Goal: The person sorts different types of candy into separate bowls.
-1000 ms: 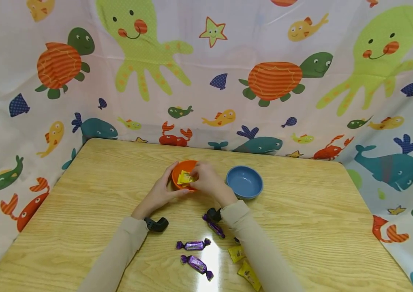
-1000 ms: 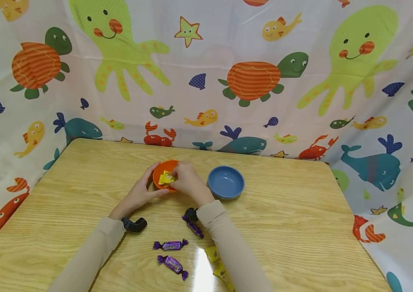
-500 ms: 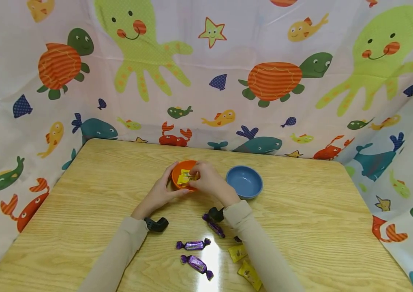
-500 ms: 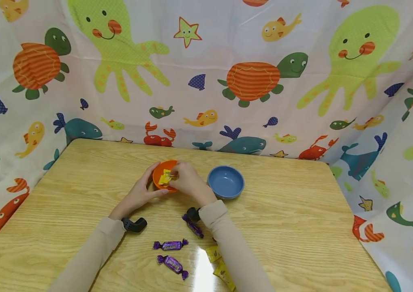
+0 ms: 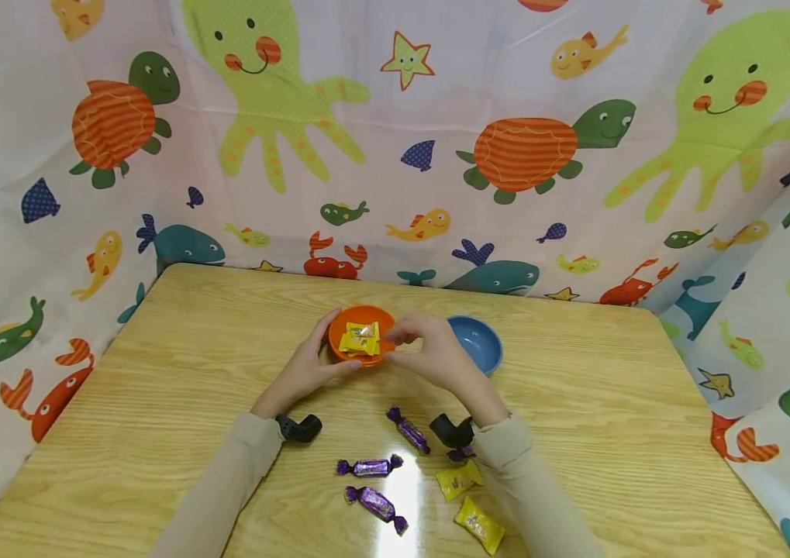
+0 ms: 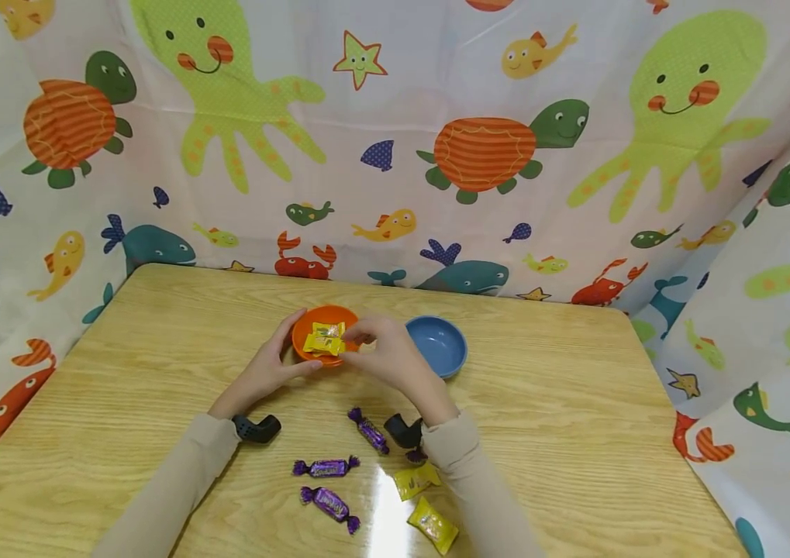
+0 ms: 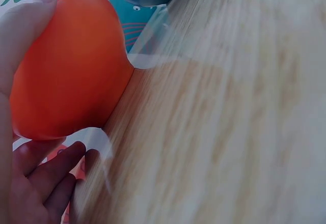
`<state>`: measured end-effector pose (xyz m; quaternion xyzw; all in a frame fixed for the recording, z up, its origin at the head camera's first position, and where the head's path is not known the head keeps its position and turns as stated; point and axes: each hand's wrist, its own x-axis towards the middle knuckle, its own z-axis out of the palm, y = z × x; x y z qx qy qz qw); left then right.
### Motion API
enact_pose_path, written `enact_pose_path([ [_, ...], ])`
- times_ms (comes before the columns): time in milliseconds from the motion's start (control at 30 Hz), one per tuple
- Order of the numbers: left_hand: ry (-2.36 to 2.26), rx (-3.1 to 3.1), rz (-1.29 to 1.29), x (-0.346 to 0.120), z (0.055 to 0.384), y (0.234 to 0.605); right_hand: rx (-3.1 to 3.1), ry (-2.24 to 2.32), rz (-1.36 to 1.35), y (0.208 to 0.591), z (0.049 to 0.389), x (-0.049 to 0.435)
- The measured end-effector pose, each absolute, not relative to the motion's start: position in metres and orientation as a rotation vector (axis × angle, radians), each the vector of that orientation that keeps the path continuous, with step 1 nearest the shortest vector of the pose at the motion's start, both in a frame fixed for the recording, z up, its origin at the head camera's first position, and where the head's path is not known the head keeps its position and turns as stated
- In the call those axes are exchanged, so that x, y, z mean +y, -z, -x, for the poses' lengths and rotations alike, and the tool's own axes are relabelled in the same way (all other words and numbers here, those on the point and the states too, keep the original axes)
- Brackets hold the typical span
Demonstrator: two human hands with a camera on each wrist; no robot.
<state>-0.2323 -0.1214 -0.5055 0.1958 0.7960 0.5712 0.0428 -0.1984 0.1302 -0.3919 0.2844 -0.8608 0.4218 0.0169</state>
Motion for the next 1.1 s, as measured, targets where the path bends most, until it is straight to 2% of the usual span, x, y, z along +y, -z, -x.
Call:
enact_pose_path([
  [233, -1.751, 2.439, -0.62, -0.123, 0.232, 0.505, -2.669, -1.394, -0.823, 0.396, 0.166, 0.162],
  [567, -1.714, 2.465, -0.607, -0.122, 0.232, 0.505, -2.776, -1.462, -0.897, 0.421, 0.122, 0.21],
  [800, -1.722, 2.469, -0.624, -0.123, 0.233, 0.506, -2.786, -1.542, -1.093, 0.442, 0.103, 0.23],
  [1100, -1.722, 2.446, -0.598, -0.124, 0.232, 0.507, -2.89, -1.533, -1.095, 0.455, 0.091, 0.238],
])
